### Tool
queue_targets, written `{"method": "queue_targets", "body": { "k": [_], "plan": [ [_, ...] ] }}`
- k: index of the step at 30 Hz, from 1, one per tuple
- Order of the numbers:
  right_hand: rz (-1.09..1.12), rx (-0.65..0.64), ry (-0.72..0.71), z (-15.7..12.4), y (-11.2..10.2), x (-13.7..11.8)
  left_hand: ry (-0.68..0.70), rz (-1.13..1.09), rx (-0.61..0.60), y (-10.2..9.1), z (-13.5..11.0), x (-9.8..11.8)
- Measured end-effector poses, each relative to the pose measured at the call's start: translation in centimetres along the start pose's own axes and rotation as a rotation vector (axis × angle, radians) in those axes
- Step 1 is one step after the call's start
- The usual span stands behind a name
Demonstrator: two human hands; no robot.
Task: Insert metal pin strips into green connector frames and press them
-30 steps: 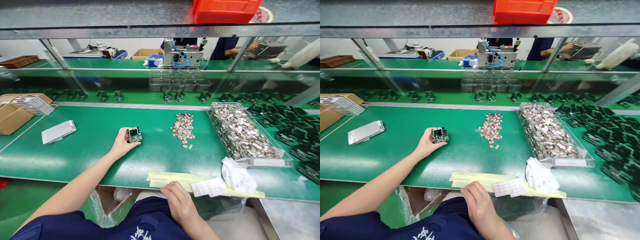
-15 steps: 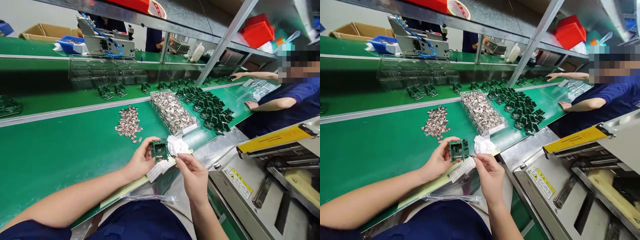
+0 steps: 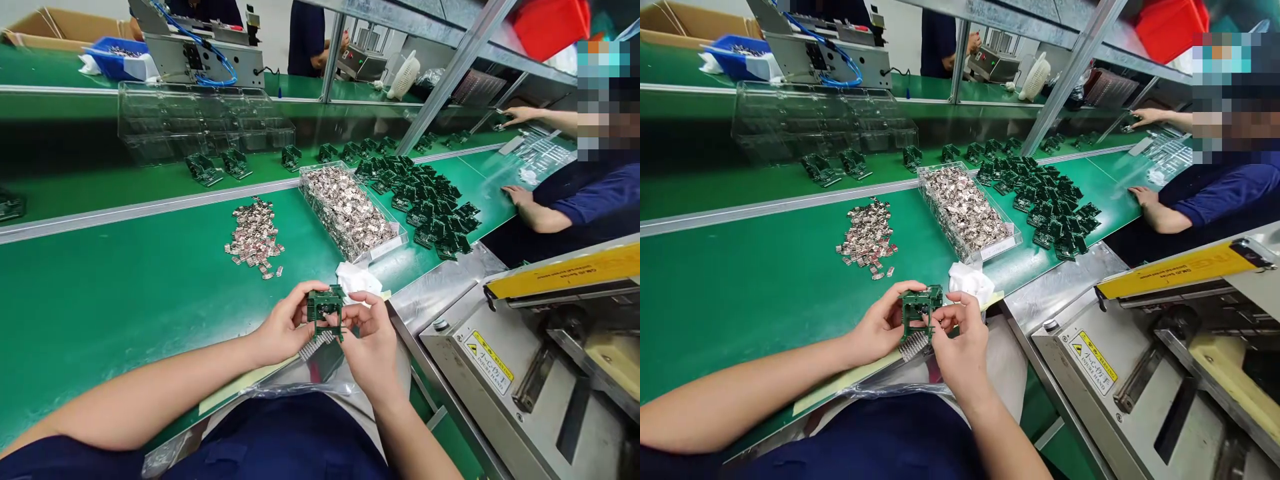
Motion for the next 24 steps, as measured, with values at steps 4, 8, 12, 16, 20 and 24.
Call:
{"method": "queue_targets", "body": {
  "k": [4,8,12,16,20,24],
  "plan": [
    [-0.006,0.04,0.031,-0.4,-0.3,0.5,0.016,0.061,-0.028,0.3,-0.2,-0.3],
    [0.003,0.06,0.031,-0.7,-0.2,0.8,0.032,0.194,0.025,0.1,-0.3,-0.4],
    [0.018,0.097,-0.002,-1.2,-0.3,0.7,0.031,0.258,0.127,-0.4,-0.6,-0.6],
    [-0.029,0.165,-0.056,-1.8,-1.2,0.3,0.029,0.208,0.208,-0.8,-1.0,-0.7],
    [-0.07,0.072,-0.098,-1.9,-0.4,0.3,0.002,0.203,0.228,-0.7,-1.2,-0.9],
    [-0.009,0.07,-0.054,-1.8,0.2,1.0,-0.013,0.242,0.25,-0.7,-1.3,-0.9]
  ]
}}
Point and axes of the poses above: each hand's wrist, its own z-axis towards the middle knuckle, its own y-axis out of the palm, x = y × z, the point moved 10 cm from there along z, towards the middle knuckle, and after that the axes turned 15 degrees about -y, right-handed, at the moved point
